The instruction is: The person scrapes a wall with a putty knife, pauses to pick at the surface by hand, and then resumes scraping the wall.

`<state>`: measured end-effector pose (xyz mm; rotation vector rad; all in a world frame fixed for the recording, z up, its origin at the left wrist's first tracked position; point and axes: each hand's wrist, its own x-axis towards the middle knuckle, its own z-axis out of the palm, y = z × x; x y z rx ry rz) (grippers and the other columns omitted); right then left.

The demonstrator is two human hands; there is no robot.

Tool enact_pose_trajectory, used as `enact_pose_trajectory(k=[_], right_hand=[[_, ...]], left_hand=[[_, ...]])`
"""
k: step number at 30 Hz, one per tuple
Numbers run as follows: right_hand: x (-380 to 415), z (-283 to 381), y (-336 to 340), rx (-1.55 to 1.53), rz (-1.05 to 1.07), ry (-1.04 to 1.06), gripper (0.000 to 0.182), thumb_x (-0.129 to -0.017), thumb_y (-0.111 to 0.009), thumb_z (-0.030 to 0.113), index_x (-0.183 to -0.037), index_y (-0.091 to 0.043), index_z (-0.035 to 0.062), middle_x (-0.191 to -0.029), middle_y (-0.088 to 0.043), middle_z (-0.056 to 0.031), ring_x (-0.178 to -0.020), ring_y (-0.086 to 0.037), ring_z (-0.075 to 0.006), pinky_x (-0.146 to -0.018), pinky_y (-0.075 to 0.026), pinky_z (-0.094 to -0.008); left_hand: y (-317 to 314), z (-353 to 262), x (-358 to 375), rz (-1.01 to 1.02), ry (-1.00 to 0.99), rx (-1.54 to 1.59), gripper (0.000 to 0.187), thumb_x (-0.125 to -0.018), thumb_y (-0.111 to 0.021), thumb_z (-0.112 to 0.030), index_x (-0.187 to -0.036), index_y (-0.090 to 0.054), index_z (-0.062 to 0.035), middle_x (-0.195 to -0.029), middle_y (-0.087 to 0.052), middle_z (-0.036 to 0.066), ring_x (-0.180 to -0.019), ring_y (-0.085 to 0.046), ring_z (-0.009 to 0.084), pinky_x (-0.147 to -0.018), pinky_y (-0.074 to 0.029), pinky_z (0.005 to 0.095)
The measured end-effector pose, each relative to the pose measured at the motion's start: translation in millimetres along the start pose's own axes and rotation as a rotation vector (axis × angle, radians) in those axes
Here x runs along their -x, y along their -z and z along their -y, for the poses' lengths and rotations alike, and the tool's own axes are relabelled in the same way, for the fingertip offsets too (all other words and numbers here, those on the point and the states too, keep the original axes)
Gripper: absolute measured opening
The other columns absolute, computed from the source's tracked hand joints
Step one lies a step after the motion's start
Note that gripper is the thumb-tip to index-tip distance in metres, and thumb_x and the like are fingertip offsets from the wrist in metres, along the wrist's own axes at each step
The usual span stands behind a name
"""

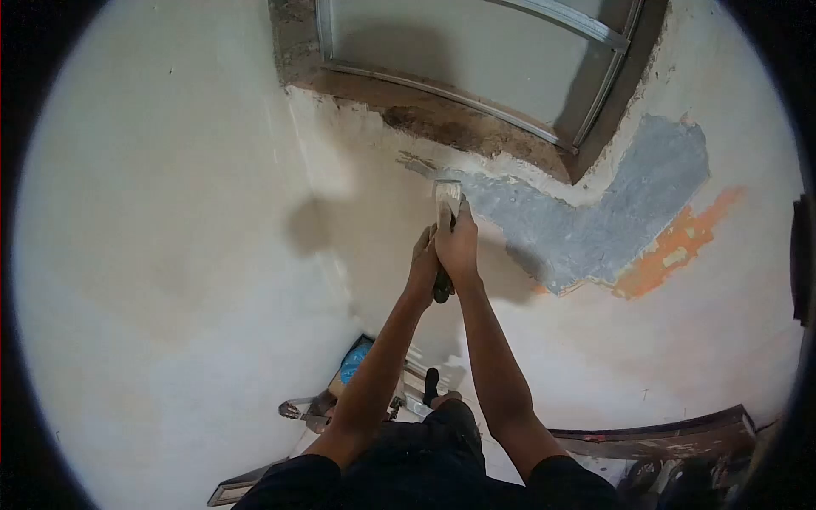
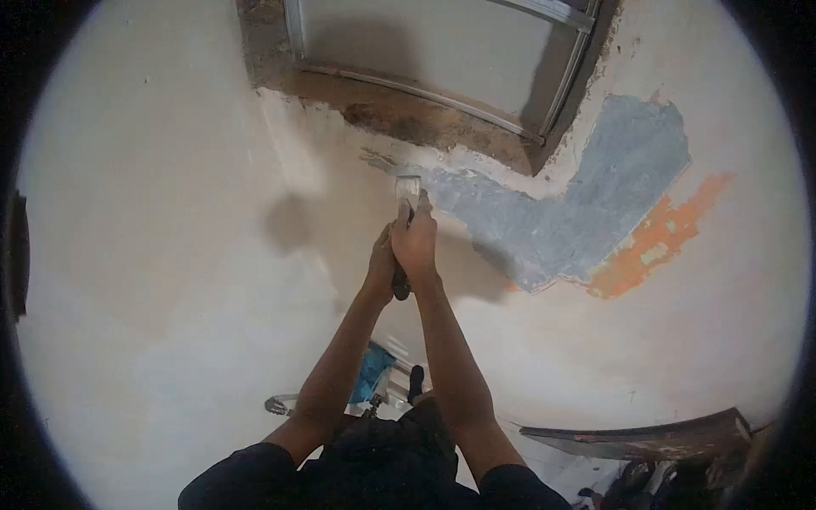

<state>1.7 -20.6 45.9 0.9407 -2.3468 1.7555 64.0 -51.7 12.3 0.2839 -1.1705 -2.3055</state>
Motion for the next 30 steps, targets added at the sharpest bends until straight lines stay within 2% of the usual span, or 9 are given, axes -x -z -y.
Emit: enact_pose_trajectory(k=[2,5,8,11,15,17,24,26,30], right_hand=[[-14.1,-14.2,-10.9,0.003,-0.01,-0.026,0.037,-0.097,-0.043,0.022,-0.119,-0.049,-0.0065,-0.097,-0.059,-0.034,-0.092,-0.058,-0.0478,-0.077,-0.046,-0.0501],[-7.4,-16.2,-22.5,-0.018,-0.117,0.078,0.037,-0.097,-0.043,0.023,-0.118,-0.049,-0.007,-0.094,-0.059,-0.0338,-0.088,-0.058,-0.048,-0.074,-0.046,-0.0502],[-5.8,-6.1,-33.0,-0.113,-0.13,-0.068,0.034,-0.098,-0.042,0.025,-0.1,-0.054,-0.007,-0.083,-0.061,-0.0257,-0.072,-0.059,-0.0416,-0.067,-0.046,-0.0477],[-26.7,11.4,-52.0,0.029,-0.25,0.077,0.031,-0.098,-0.044,0.022,-0.096,-0.054,-0.0074,-0.08,-0.061,-0.0253,-0.07,-0.058,-0.0419,-0.065,-0.045,-0.0471],[-20.9,4.7,-55.4,-0.035,-0.246,0.078,0.028,-0.097,-0.045,0.019,-0.096,-0.054,-0.0076,-0.078,-0.06,-0.0262,-0.071,-0.059,-0.0433,-0.064,-0.044,-0.0466],[-18.7,6.7,-46.7,-0.181,-0.149,0.056,0.031,-0.097,-0.045,0.017,-0.115,-0.049,-0.008,-0.093,-0.058,-0.0334,-0.086,-0.058,-0.0467,-0.071,-0.044,-0.0515],[-30.6,44.4,-54.4,-0.154,-0.182,0.052,0.027,-0.096,-0.046,0.016,-0.105,-0.052,-0.0086,-0.083,-0.06,-0.032,-0.076,-0.06,-0.0481,-0.061,-0.046,-0.0492],[-18.2,30.4,-53.0,-0.101,-0.172,-0.02,0.028,-0.097,-0.046,0.018,-0.089,-0.054,-0.0074,-0.067,-0.058,-0.0245,-0.059,-0.058,-0.0375,-0.055,-0.043,-0.0441],[-14.9,18.1,-50.9,-0.158,-0.158,-0.04,0.027,-0.096,-0.045,0.018,-0.102,-0.053,-0.0074,-0.077,-0.061,-0.0294,-0.073,-0.063,-0.0436,-0.06,-0.047,-0.0472]], left_hand=[[1.5,-0.1,-5.9,-0.027,-0.042,-0.05,0.031,-0.1,-0.038,-0.033,-0.115,-0.048,-0.0081,-0.081,-0.057,0.005,-0.044,-0.051,0.0102,-0.031,-0.041,0.0237],[7.4,-4.0,-5.7,-0.049,-0.081,-0.159,0.027,-0.101,-0.039,-0.028,-0.113,-0.05,-0.0068,-0.083,-0.058,0.005,-0.055,-0.055,0.0095,-0.043,-0.047,0.0244],[16.3,-3.2,-10.1,-0.142,-0.04,-0.143,0.027,-0.1,-0.042,-0.026,-0.104,-0.056,-0.0035,-0.091,-0.06,0.005,-0.08,-0.056,0.0094,-0.07,-0.048,0.0268],[27.1,-22.0,-31.1,-0.051,-0.159,-0.082,0.025,-0.099,-0.042,-0.022,-0.104,-0.057,-0.0029,-0.093,-0.06,0.005,-0.08,-0.057,0.0105,-0.068,-0.049,0.0261],[29.9,-15.9,-33.0,-0.133,-0.089,-0.036,0.023,-0.098,-0.04,-0.017,-0.104,-0.057,-0.0026,-0.093,-0.06,0.005,-0.08,-0.057,0.0111,-0.069,-0.049,0.0263],[25.1,-15.8,-32.9,-0.146,-0.209,-0.204,0.023,-0.098,-0.04,-0.016,-0.106,-0.057,-0.0021,-0.092,-0.06,0.005,-0.079,-0.058,0.0122,-0.07,-0.05,0.0272],[35.7,-39.4,-45.6,-0.145,-0.205,-0.117,0.029,-0.098,-0.044,-0.022,-0.113,-0.057,-0.0006,-0.099,-0.062,0.007,-0.088,-0.058,0.0131,-0.077,-0.048,0.0259],[36.9,-31.9,-32.8,-0.136,-0.085,-0.155,0.03,-0.098,-0.045,-0.022,-0.113,-0.058,-0.0009,-0.1,-0.062,0.007,-0.09,-0.058,0.0129,-0.079,-0.048,0.0254],[29.2,-20.3,-31.5,-0.213,-0.094,-0.197,0.027,-0.097,-0.048,-0.023,-0.11,-0.059,-0.0017,-0.097,-0.062,0.006,-0.084,-0.059,0.0121,-0.071,-0.049,0.0248]])
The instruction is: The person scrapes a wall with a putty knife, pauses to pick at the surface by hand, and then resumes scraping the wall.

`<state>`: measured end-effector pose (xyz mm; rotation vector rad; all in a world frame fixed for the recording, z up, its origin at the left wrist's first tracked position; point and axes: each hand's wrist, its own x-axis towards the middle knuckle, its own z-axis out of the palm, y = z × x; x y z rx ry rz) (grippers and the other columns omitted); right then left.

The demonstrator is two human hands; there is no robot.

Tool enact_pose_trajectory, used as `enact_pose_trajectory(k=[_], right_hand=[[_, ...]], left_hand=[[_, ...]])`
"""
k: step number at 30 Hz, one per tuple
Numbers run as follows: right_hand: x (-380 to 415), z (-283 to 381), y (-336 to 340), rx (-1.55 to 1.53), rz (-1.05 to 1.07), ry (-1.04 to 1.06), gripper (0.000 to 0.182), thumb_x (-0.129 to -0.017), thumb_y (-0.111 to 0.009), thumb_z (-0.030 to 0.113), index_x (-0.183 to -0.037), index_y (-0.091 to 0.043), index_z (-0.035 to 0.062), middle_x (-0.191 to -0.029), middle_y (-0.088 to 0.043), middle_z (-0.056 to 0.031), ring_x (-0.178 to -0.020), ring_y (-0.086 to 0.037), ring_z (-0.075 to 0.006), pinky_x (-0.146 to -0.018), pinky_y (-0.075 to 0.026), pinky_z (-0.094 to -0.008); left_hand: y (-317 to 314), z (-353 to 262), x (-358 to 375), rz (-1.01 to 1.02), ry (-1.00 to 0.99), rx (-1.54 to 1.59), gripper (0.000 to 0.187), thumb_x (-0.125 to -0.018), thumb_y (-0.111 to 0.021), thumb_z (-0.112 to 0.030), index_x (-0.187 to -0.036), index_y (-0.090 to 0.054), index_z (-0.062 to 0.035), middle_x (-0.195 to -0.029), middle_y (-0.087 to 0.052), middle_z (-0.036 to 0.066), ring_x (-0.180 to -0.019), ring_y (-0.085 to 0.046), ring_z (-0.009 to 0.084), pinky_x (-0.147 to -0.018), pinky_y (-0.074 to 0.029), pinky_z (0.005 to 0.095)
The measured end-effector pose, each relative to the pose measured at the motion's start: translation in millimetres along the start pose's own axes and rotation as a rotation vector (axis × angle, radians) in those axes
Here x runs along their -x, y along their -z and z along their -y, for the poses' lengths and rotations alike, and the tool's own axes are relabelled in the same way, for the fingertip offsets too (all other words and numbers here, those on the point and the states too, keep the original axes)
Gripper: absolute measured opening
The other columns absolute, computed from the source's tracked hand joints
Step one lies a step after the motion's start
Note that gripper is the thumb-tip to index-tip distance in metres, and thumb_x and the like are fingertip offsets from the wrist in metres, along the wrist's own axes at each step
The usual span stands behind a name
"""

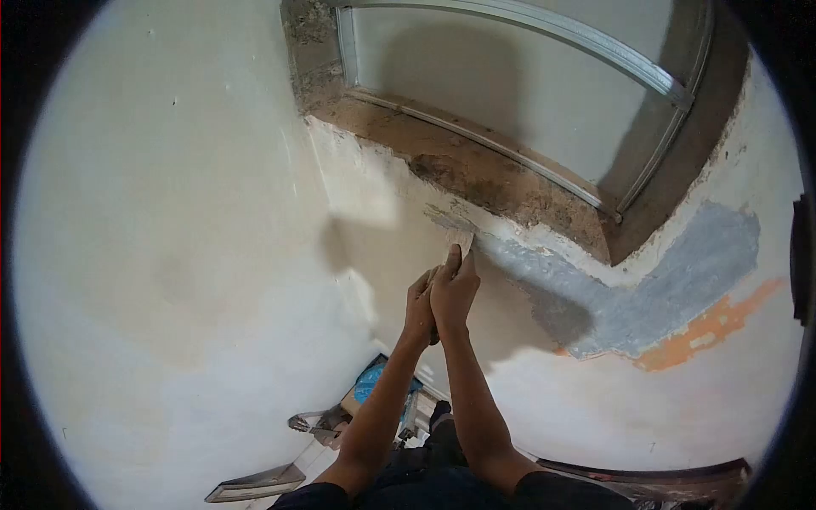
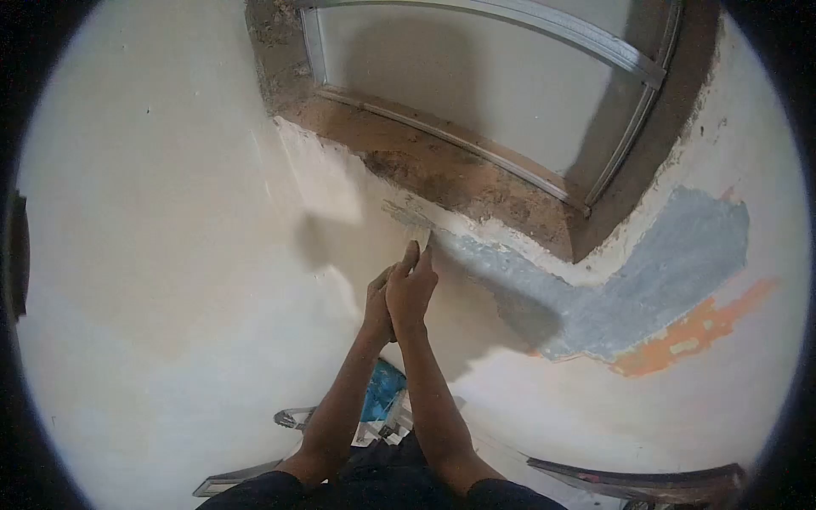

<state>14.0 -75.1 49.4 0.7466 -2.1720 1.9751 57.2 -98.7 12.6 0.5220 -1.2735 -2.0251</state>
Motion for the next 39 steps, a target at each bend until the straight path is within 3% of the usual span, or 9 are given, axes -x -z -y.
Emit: enact_pose_trajectory(k=[11,13,18,20,23,27,31,36,39], right_hand=[[3.2,-5.6,-5.5,-0.101,-0.089,0.04,0.029,-0.097,-0.045,0.016,-0.109,-0.053,-0.0085,-0.09,-0.062,-0.0302,-0.085,-0.063,-0.0423,-0.069,-0.049,-0.0424],[-6.4,3.0,-8.3,-0.138,-0.069,0.035,0.032,-0.098,-0.045,0.023,-0.088,-0.055,-0.0059,-0.069,-0.057,-0.0196,-0.061,-0.053,-0.0291,-0.06,-0.042,-0.0411],[1.6,7.3,-8.8,-0.139,-0.134,0.04,0.033,-0.099,-0.046,0.024,-0.085,-0.053,-0.0052,-0.063,-0.052,-0.0143,-0.058,-0.049,-0.0213,-0.055,-0.04,-0.0373],[13.5,2.1,4.1,-0.243,-0.073,-0.199,0.031,-0.099,-0.045,0.022,-0.085,-0.053,-0.0036,-0.062,-0.05,-0.008,-0.057,-0.046,-0.0145,-0.053,-0.038,-0.0329],[7.4,-15.9,-9.3,-0.207,-0.144,-0.078,0.028,-0.098,-0.044,0.019,-0.09,-0.054,-0.0067,-0.068,-0.058,-0.0179,-0.061,-0.058,-0.026,-0.057,-0.045,-0.0375],[13.0,2.3,-0.2,-0.297,-0.098,-0.13,0.032,-0.099,-0.042,0.022,-0.083,-0.051,-0.0042,-0.06,-0.052,-0.0096,-0.052,-0.051,-0.0172,-0.05,-0.041,-0.0306],[7.4,3.1,9.3,-0.284,-0.024,-0.252,0.031,-0.099,-0.043,0.022,-0.091,-0.054,-0.0062,-0.063,-0.054,-0.0107,-0.054,-0.052,-0.0179,-0.051,-0.042,-0.0324],[-3.3,10.9,-1.1,-0.15,-0.284,0.174,0.033,-0.099,-0.045,0.024,-0.09,-0.057,-0.0056,-0.067,-0.057,-0.0124,-0.06,-0.053,-0.0197,-0.056,-0.041,-0.0351],[5.5,1.4,13.5,-0.145,-0.126,-0.119,0.035,-0.099,-0.045,0.025,-0.086,-0.056,-0.006,-0.063,-0.055,-0.0111,-0.057,-0.052,-0.0215,-0.055,-0.042,-0.0363]], left_hand=[[7.7,6.3,-4.7,-0.009,0.018,0.099,0.027,-0.097,-0.05,-0.023,-0.108,-0.059,-0.0004,-0.093,-0.062,0.006,-0.078,-0.057,0.0097,-0.065,-0.049,0.0247],[3.5,-16.3,-7.3,0.02,0.031,0.015,0.029,-0.097,-0.05,-0.024,-0.109,-0.06,0.0003,-0.094,-0.063,0.005,-0.079,-0.057,0.0105,-0.068,-0.048,0.0256],[8.1,-20.4,-1.3,0.079,-0.017,-0.013,0.027,-0.097,-0.05,-0.02,-0.107,-0.06,0.0022,-0.093,-0.063,0.005,-0.081,-0.056,0.0097,-0.068,-0.048,0.0248],[5.4,-4.2,8.7,-0.012,0.008,-0.071,0.026,-0.096,-0.051,-0.018,-0.107,-0.061,0.0024,-0.094,-0.063,0.005,-0.08,-0.056,0.0092,-0.067,-0.048,0.0247],[3.6,-22.3,13.2,0.031,0.024,-0.053,0.027,-0.095,-0.053,-0.018,-0.108,-0.062,0.0032,-0.093,-0.064,0.006,-0.08,-0.057,0.0107,-0.067,-0.048,0.0253],[15.0,-17.9,10.2,0.005,-0.096,-0.336,0.029,-0.095,-0.054,-0.02,-0.109,-0.062,0.0038,-0.088,-0.065,0.008,-0.076,-0.056,0.0113,-0.066,-0.048,0.0266],[5.5,-3.3,4.6,0.04,-0.029,-0.109,0.03,-0.095,-0.054,-0.021,-0.11,-0.061,0.0034,-0.091,-0.065,0.009,-0.078,-0.057,0.011,-0.067,-0.048,0.0265],[-7.3,-20.3,3.1,0.091,-0.04,-0.005,0.03,-0.096,-0.053,-0.022,-0.108,-0.061,0.0032,-0.092,-0.064,0.007,-0.078,-0.057,0.0104,-0.068,-0.048,0.0254],[-11.9,-11.6,9.1,0.079,-0.022,-0.013,0.028,-0.096,-0.052,-0.022,-0.106,-0.062,0.0027,-0.092,-0.064,0.006,-0.079,-0.057,0.01,-0.069,-0.048,0.025]])
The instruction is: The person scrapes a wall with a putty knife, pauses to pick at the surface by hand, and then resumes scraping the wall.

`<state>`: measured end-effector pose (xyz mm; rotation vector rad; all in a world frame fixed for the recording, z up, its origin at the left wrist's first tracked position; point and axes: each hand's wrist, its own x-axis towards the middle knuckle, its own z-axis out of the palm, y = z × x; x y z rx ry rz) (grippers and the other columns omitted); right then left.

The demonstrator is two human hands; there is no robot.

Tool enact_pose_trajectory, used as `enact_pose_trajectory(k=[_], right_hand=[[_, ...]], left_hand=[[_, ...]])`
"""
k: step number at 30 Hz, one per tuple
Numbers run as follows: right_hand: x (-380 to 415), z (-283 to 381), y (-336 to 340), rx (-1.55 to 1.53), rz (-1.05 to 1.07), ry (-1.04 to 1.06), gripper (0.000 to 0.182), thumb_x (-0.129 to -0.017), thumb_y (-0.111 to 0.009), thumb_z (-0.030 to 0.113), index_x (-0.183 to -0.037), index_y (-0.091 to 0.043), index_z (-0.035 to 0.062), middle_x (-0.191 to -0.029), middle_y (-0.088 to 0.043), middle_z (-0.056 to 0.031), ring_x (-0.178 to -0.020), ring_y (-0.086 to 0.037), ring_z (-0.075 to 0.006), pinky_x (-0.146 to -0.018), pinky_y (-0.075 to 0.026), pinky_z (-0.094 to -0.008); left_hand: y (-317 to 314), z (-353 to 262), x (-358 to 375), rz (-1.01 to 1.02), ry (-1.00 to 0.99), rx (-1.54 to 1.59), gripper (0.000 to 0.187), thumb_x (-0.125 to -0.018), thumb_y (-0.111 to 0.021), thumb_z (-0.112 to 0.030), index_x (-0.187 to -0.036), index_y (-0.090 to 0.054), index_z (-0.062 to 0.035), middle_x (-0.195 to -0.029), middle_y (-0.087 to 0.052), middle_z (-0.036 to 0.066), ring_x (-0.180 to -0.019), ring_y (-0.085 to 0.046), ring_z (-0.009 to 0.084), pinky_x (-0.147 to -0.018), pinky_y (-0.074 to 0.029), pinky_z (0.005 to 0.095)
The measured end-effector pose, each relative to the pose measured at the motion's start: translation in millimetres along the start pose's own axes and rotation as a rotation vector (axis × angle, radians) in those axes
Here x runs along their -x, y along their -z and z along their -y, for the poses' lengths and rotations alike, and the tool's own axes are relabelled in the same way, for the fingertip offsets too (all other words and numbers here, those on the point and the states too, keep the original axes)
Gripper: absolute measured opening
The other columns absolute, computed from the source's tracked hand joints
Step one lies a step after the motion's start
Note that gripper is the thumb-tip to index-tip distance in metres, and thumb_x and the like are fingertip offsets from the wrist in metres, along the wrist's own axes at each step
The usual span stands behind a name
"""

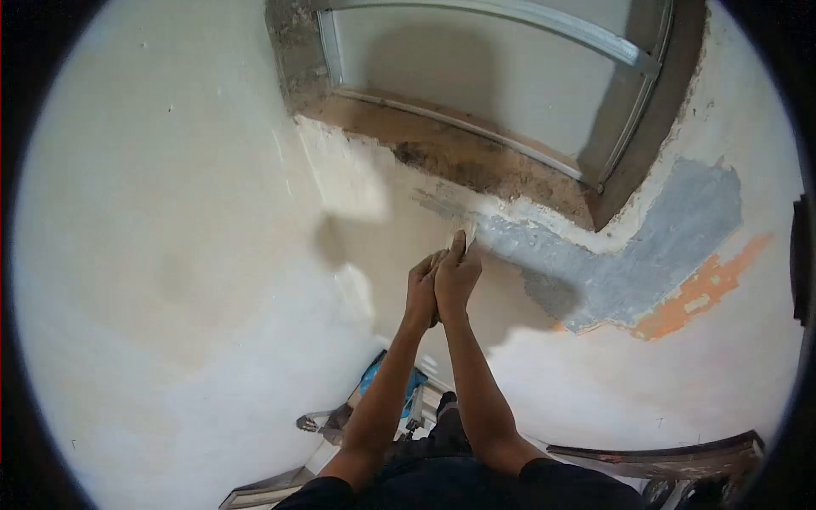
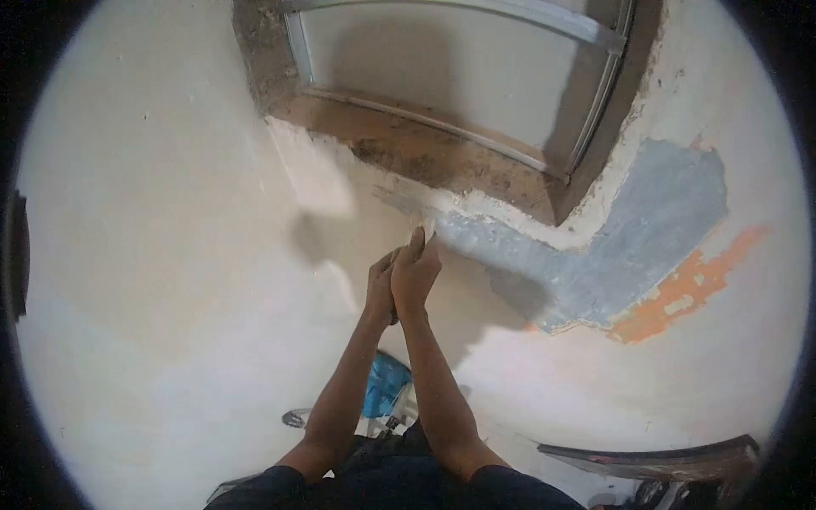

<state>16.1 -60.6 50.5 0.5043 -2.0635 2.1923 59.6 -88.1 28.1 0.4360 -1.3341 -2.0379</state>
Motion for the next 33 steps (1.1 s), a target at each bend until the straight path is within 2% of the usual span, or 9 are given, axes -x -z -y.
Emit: enact_pose_trajectory(k=[5,7,17,19,22,26,29,31,33], right_hand=[[-7.4,2.4,-7.6,0.04,-0.057,0.169,0.032,-0.097,-0.045,0.024,-0.092,-0.057,-0.0059,-0.069,-0.059,-0.0166,-0.059,-0.057,-0.0269,-0.056,-0.043,-0.0394],[-5.1,-18.6,-1.6,0.005,0.018,-0.018,0.039,-0.099,-0.045,0.028,-0.075,-0.051,-0.0026,-0.061,-0.051,-0.0083,-0.056,-0.05,-0.0177,-0.054,-0.039,-0.0362],[2.5,14.7,8.3,-0.126,-0.051,0.137,0.034,-0.098,-0.044,0.025,-0.085,-0.053,-0.0044,-0.06,-0.046,-0.0059,-0.057,-0.044,-0.0154,-0.053,-0.039,-0.0341],[9.7,14.4,25.4,-0.139,0.07,-0.156,0.032,-0.098,-0.044,0.024,-0.087,-0.053,-0.0039,-0.063,-0.047,-0.0065,-0.059,-0.043,-0.0156,-0.055,-0.039,-0.033],[-6.4,13.6,14.6,-0.01,-0.032,0.131,0.03,-0.099,-0.043,0.022,-0.088,-0.054,-0.0041,-0.064,-0.049,-0.006,-0.059,-0.048,-0.015,-0.056,-0.041,-0.0325],[-4.6,3.2,19.9,-0.126,0.013,0.028,0.03,-0.099,-0.043,0.02,-0.088,-0.054,-0.0045,-0.064,-0.052,-0.007,-0.06,-0.051,-0.0151,-0.056,-0.043,-0.0326],[-15.0,-15.1,22.6,-0.125,-0.081,0.259,0.032,-0.099,-0.046,0.027,-0.082,-0.053,0.0,-0.061,-0.05,-0.0044,-0.056,-0.049,-0.0136,-0.052,-0.04,-0.0301],[-4.4,45.3,31.2,0.009,0.052,-0.019,0.032,-0.099,-0.043,0.022,-0.099,-0.057,-0.0068,-0.078,-0.06,-0.0158,-0.07,-0.057,-0.0212,-0.065,-0.047,-0.0337],[-5.4,25.1,28.8,0.027,0.019,0.046,0.032,-0.099,-0.043,0.022,-0.098,-0.057,-0.0068,-0.078,-0.06,-0.0155,-0.07,-0.056,-0.0211,-0.065,-0.046,-0.0335]], left_hand=[[5.4,-3.8,-7.7,0.046,0.012,0.028,0.027,-0.096,-0.052,-0.023,-0.102,-0.063,0.0019,-0.091,-0.063,0.005,-0.081,-0.056,0.0088,-0.072,-0.047,0.0242],[4.6,11.3,-3.7,0.006,0.011,0.024,0.028,-0.096,-0.052,-0.023,-0.101,-0.063,0.002,-0.089,-0.064,0.005,-0.08,-0.056,0.0085,-0.071,-0.047,0.0245],[0.1,8.2,6.0,0.006,0.054,-0.04,0.027,-0.095,-0.052,-0.02,-0.103,-0.062,0.0032,-0.089,-0.063,0.007,-0.079,-0.056,0.0113,-0.071,-0.048,0.0284],[-8.1,18.4,11.5,-0.003,0.021,0.009,0.026,-0.095,-0.052,-0.019,-0.102,-0.062,0.0033,-0.089,-0.063,0.007,-0.079,-0.056,0.0115,-0.071,-0.047,0.028],[-8.3,12.8,1.1,0.056,-0.004,0.07,0.028,-0.095,-0.053,-0.022,-0.103,-0.063,0.003,-0.094,-0.064,0.007,-0.082,-0.057,0.0107,-0.072,-0.047,0.0262],[-20.9,0.9,11.2,0.055,0.045,0.034,0.032,-0.097,-0.051,-0.025,-0.107,-0.062,0.0025,-0.094,-0.063,0.006,-0.082,-0.057,0.0106,-0.072,-0.048,0.0259],[-28.4,-0.2,13.9,0.006,0.011,0.065,0.03,-0.097,-0.05,-0.025,-0.106,-0.063,0.001,-0.088,-0.062,0.004,-0.078,-0.056,0.0091,-0.069,-0.047,0.0243],[-24.7,-15.9,9.3,0.117,-0.004,0.028,0.029,-0.097,-0.051,-0.026,-0.104,-0.063,-0.0006,-0.08,-0.061,0.003,-0.069,-0.055,0.0083,-0.059,-0.046,0.0243],[-26.2,-12.9,13.8,0.072,0.007,0.028,0.028,-0.097,-0.051,-0.026,-0.101,-0.063,-0.0011,-0.077,-0.06,0.003,-0.063,-0.053,0.0085,-0.054,-0.044,0.0247]])
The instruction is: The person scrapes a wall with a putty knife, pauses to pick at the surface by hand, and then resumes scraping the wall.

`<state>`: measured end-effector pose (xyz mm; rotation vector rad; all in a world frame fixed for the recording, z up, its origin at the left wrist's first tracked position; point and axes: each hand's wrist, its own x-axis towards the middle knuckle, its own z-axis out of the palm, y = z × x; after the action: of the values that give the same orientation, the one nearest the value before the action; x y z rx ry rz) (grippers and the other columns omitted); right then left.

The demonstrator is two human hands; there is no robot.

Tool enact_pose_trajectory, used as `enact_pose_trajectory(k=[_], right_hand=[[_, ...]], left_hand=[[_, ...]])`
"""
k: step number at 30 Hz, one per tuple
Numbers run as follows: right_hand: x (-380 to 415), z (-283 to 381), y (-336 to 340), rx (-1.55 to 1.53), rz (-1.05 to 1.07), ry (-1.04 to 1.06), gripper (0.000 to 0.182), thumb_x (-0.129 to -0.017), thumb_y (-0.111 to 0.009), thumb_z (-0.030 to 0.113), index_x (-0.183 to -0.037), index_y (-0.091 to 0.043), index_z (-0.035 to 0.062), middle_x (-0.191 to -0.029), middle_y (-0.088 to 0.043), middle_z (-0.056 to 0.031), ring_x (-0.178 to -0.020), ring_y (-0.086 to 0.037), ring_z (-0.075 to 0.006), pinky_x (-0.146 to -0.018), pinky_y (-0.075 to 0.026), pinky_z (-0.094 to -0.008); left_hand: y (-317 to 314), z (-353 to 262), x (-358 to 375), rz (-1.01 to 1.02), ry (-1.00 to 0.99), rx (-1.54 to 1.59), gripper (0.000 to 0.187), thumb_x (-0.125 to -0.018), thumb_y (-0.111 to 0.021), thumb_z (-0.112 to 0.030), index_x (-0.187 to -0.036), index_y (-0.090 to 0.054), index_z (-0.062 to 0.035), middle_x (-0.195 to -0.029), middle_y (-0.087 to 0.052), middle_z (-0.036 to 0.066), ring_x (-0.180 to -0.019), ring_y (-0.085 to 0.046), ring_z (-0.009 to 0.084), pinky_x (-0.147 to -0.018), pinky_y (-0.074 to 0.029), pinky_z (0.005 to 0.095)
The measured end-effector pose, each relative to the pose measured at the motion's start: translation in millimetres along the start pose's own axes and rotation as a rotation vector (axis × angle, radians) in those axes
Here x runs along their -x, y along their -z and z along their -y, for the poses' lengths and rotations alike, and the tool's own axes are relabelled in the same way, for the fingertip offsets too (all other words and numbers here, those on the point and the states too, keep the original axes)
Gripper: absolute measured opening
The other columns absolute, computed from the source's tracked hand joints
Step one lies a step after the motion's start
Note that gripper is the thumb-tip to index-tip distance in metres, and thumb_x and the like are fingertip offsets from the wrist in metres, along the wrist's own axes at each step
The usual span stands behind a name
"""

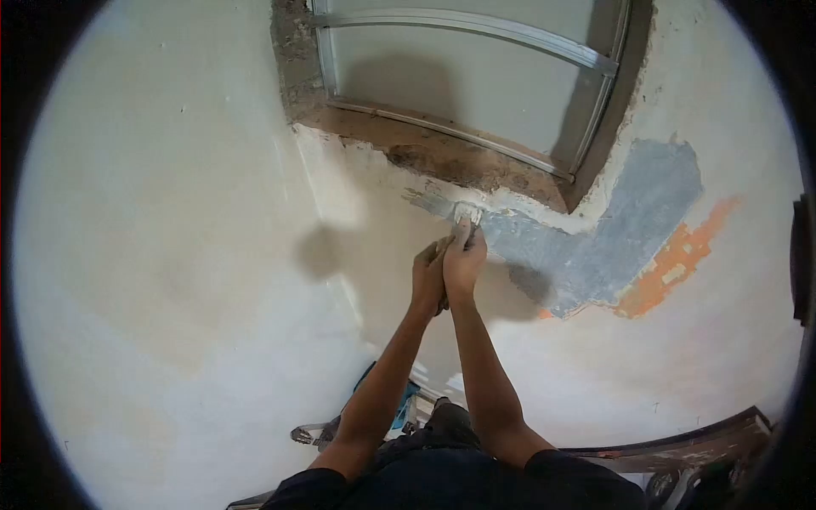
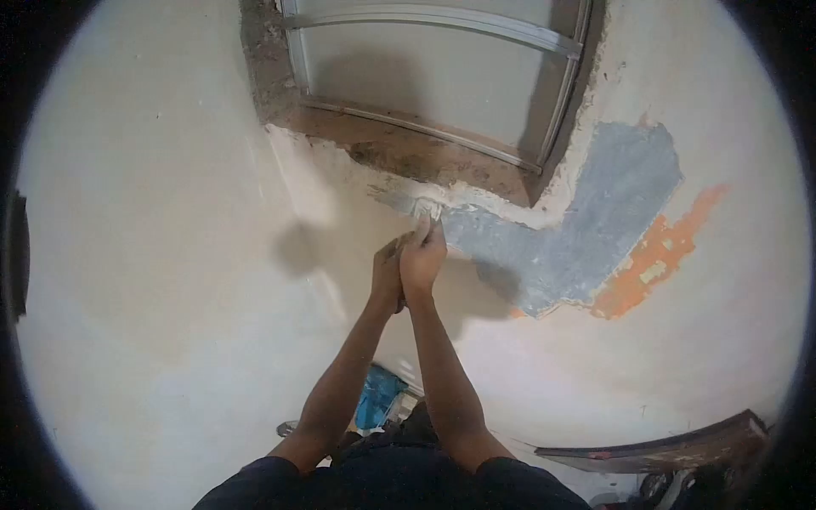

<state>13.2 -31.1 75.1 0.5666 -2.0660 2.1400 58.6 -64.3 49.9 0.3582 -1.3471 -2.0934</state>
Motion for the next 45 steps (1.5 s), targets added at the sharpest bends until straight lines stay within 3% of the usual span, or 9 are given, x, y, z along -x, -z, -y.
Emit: enact_pose_trajectory(k=[5,15,17,18,21,24,34,35,45], right_hand=[[-5.6,-29.7,3.5,-0.069,-0.02,0.145,0.034,-0.099,-0.044,0.025,-0.097,-0.056,-0.0061,-0.075,-0.059,-0.0147,-0.069,-0.054,-0.0204,-0.064,-0.045,-0.0334],[-8.4,-22.6,-1.4,0.024,0.129,-0.081,0.029,-0.097,-0.046,0.023,-0.094,-0.055,-0.0049,-0.067,-0.054,-0.0149,-0.061,-0.052,-0.0227,-0.058,-0.042,-0.035],[-16.2,-31.4,-19.3,0.138,-0.088,0.375,0.024,-0.095,-0.048,0.017,-0.097,-0.055,-0.0055,-0.069,-0.057,-0.0183,-0.06,-0.056,-0.0304,-0.057,-0.043,-0.0371],[-10.7,-8.2,-12.1,0.124,0.049,0.082,0.019,-0.092,-0.048,0.011,-0.098,-0.055,-0.0061,-0.074,-0.059,-0.0222,-0.067,-0.059,-0.0367,-0.061,-0.045,-0.0404],[3.0,-17.6,-5.3,0.115,0.085,-0.06,0.018,-0.092,-0.048,0.009,-0.098,-0.054,-0.0065,-0.076,-0.059,-0.0229,-0.069,-0.06,-0.0362,-0.063,-0.045,-0.0413],[-14.7,-21.7,-18.9,0.149,0.046,0.226,0.018,-0.092,-0.048,0.009,-0.098,-0.055,-0.0063,-0.079,-0.06,-0.024,-0.073,-0.06,-0.0367,-0.065,-0.046,-0.041],[-20.6,5.5,-34.3,0.077,0.066,0.035,0.031,-0.084,-0.055,0.006,-0.11,-0.051,-0.0103,-0.09,-0.059,-0.031,-0.085,-0.058,-0.0462,-0.073,-0.044,-0.049],[-19.5,8.3,-35.7,0.075,0.064,0.036,0.031,-0.084,-0.055,0.006,-0.11,-0.051,-0.0103,-0.09,-0.059,-0.031,-0.085,-0.058,-0.0462,-0.073,-0.044,-0.049],[-11.5,-2.7,-18.1,0.084,0.093,0.108,0.031,-0.096,-0.045,0.019,-0.109,-0.054,-0.0072,-0.077,-0.058,-0.0204,-0.069,-0.058,-0.0335,-0.067,-0.045,-0.042]], left_hand=[[-4.0,14.8,-4.1,-0.034,-0.083,-0.036,0.028,-0.096,-0.051,-0.027,-0.094,-0.062,-0.0005,-0.075,-0.059,0.003,-0.059,-0.051,0.0084,-0.048,-0.042,0.0258],[-6.0,14.4,-3.5,-0.153,-0.002,0.063,0.026,-0.096,-0.051,-0.021,-0.1,-0.061,0.0027,-0.09,-0.062,0.004,-0.081,-0.057,0.0108,-0.071,-0.048,0.0254],[-3.0,-2.2,-9.9,-0.08,-0.013,0.084,0.026,-0.096,-0.051,-0.021,-0.101,-0.062,0.0025,-0.091,-0.063,0.004,-0.079,-0.057,0.01,-0.068,-0.048,0.0238],[-3.4,4.4,-10.0,-0.098,-0.014,0.207,0.026,-0.097,-0.051,-0.021,-0.101,-0.062,0.0019,-0.091,-0.063,0.004,-0.078,-0.057,0.0092,-0.066,-0.048,0.0229],[-0.8,16.2,2.8,-0.151,0.032,0.166,0.027,-0.097,-0.051,-0.022,-0.102,-0.062,0.0015,-0.091,-0.063,0.004,-0.078,-0.058,0.0094,-0.065,-0.048,0.0227],[0.5,6.3,-12.8,-0.2,-0.043,-0.075,0.028,-0.098,-0.051,-0.023,-0.103,-0.062,0.0016,-0.091,-0.063,0.005,-0.078,-0.058,0.0103,-0.066,-0.048,0.0242],[14.4,-6.3,-24.2,-0.141,-0.214,-0.142,0.027,-0.096,-0.046,-0.017,-0.1,-0.06,0.0056,-0.084,-0.062,0.008,-0.07,-0.055,0.0122,-0.06,-0.048,0.0277],[8.0,-28.6,-19.8,-0.167,-0.043,0.031,0.027,-0.095,-0.047,-0.017,-0.101,-0.06,0.0057,-0.084,-0.062,0.007,-0.071,-0.055,0.0122,-0.061,-0.048,0.0283],[3.6,-7.3,-7.2,-0.209,-0.063,0.049,0.026,-0.094,-0.052,-0.02,-0.099,-0.062,0.0043,-0.087,-0.063,0.007,-0.074,-0.057,0.0114,-0.063,-0.048,0.0267]])
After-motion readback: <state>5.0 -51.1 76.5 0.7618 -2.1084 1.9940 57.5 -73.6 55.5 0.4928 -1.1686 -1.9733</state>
